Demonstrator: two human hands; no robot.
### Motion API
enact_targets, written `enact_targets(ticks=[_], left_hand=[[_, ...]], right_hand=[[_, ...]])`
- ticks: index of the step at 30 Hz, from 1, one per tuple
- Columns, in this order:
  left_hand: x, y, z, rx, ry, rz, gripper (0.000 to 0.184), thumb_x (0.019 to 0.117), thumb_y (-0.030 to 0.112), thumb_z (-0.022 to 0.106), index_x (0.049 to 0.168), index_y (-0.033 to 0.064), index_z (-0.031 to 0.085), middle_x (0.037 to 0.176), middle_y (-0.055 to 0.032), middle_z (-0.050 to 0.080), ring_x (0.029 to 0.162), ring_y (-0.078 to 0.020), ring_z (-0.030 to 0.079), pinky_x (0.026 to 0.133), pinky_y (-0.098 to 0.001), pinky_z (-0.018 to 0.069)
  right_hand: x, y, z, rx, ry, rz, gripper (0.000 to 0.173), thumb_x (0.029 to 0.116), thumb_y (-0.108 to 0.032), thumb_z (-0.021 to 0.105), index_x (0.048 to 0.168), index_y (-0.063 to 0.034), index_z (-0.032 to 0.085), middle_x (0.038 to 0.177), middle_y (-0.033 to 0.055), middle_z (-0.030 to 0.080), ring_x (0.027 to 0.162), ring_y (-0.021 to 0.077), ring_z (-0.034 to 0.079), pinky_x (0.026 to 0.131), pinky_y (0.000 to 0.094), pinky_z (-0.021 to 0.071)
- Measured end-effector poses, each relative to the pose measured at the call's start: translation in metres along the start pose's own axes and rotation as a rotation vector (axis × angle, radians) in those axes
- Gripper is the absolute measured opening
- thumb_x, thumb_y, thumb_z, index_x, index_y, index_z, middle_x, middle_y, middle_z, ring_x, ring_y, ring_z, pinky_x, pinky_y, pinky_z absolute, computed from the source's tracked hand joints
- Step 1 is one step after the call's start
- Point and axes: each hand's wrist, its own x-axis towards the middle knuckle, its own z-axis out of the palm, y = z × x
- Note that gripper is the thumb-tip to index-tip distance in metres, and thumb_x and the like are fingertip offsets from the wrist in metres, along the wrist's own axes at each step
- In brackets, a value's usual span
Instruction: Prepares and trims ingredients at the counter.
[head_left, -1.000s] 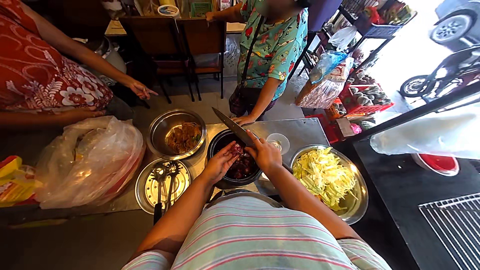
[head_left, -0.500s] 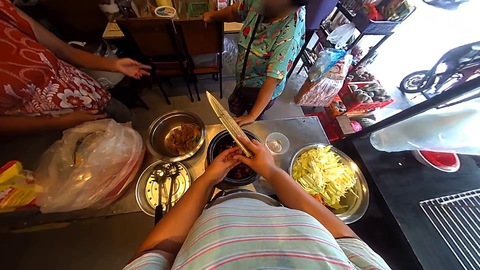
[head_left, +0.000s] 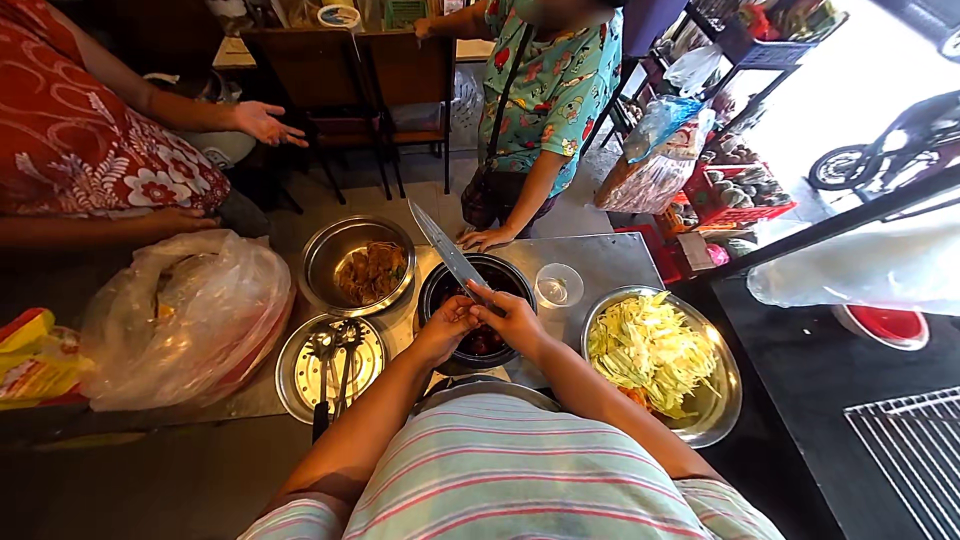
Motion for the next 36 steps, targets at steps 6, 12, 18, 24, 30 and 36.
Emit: enact_targets(ticks=[6,12,18,24,30,36], left_hand=[[-0.003,0.01,0.012,-0.011,0.019,-0.075,0.03,0.1055,0.01,0.053,0.134,0.0003,0.049,0.12,-0.0072,0.065,0.107,-0.0137,0.068,0.1,-0.0304,0.0552],[-0.004,0.018,0.017,-0.027,0.009,-0.097,0.034,0.1052,0.004,0.053,0.138,-0.0049,0.051,0.125,-0.0106,0.066,0.111,-0.0153,0.068,0.104,-0.0306,0.0537],[-0.004,0.012,0.016,-0.058,-0.043,-0.067,0.036,0.1039,0.004,0.056,0.138,-0.0048,0.052,0.127,-0.0102,0.067,0.115,-0.0156,0.066,0.107,-0.0318,0.0515],[-0.004,0.004,0.02,-0.156,-0.03,-0.049,0.031,0.1017,-0.001,0.055,0.133,-0.0029,0.054,0.119,-0.0066,0.069,0.11,-0.0132,0.067,0.105,-0.0302,0.0523],[0.0,0.0,0.021,-0.134,-0.024,0.023,0.034,0.1004,0.001,0.059,0.134,-0.0043,0.055,0.122,-0.0082,0.069,0.113,-0.0149,0.067,0.107,-0.0321,0.0517],[0.005,-0.002,0.023,-0.045,0.043,0.046,0.034,0.102,0.0,0.056,0.135,-0.0059,0.052,0.122,-0.0092,0.068,0.113,-0.0139,0.067,0.106,-0.0315,0.052]], right_hand=[[0.003,-0.008,-0.006,0.25,0.03,0.12,0.042,0.1065,-0.031,0.059,0.148,-0.0225,0.059,0.121,0.0054,0.071,0.082,0.0052,0.063,0.074,0.0259,0.0523],[0.003,-0.001,-0.013,0.143,-0.011,0.119,0.063,0.1,-0.039,0.068,0.157,-0.0278,0.046,0.126,0.0122,0.068,0.101,0.0169,0.067,0.09,0.0401,0.0552],[-0.001,-0.001,-0.011,0.069,0.035,0.101,0.073,0.0923,-0.051,0.074,0.157,-0.0337,0.045,0.137,0.0122,0.063,0.122,0.0237,0.063,0.103,0.05,0.051],[-0.007,-0.009,-0.005,0.196,0.102,0.078,0.064,0.0978,-0.038,0.071,0.156,-0.0223,0.049,0.135,0.0131,0.066,0.114,0.017,0.066,0.1,0.038,0.0527],[-0.009,-0.007,-0.003,0.264,0.076,0.086,0.054,0.1028,-0.036,0.064,0.153,-0.0186,0.052,0.133,0.0111,0.068,0.109,0.0114,0.068,0.096,0.0312,0.0541],[-0.01,-0.005,0.004,0.294,0.106,0.047,0.045,0.1066,-0.032,0.059,0.148,-0.0158,0.058,0.137,0.0075,0.067,0.104,0.0077,0.069,0.091,0.0267,0.0561]])
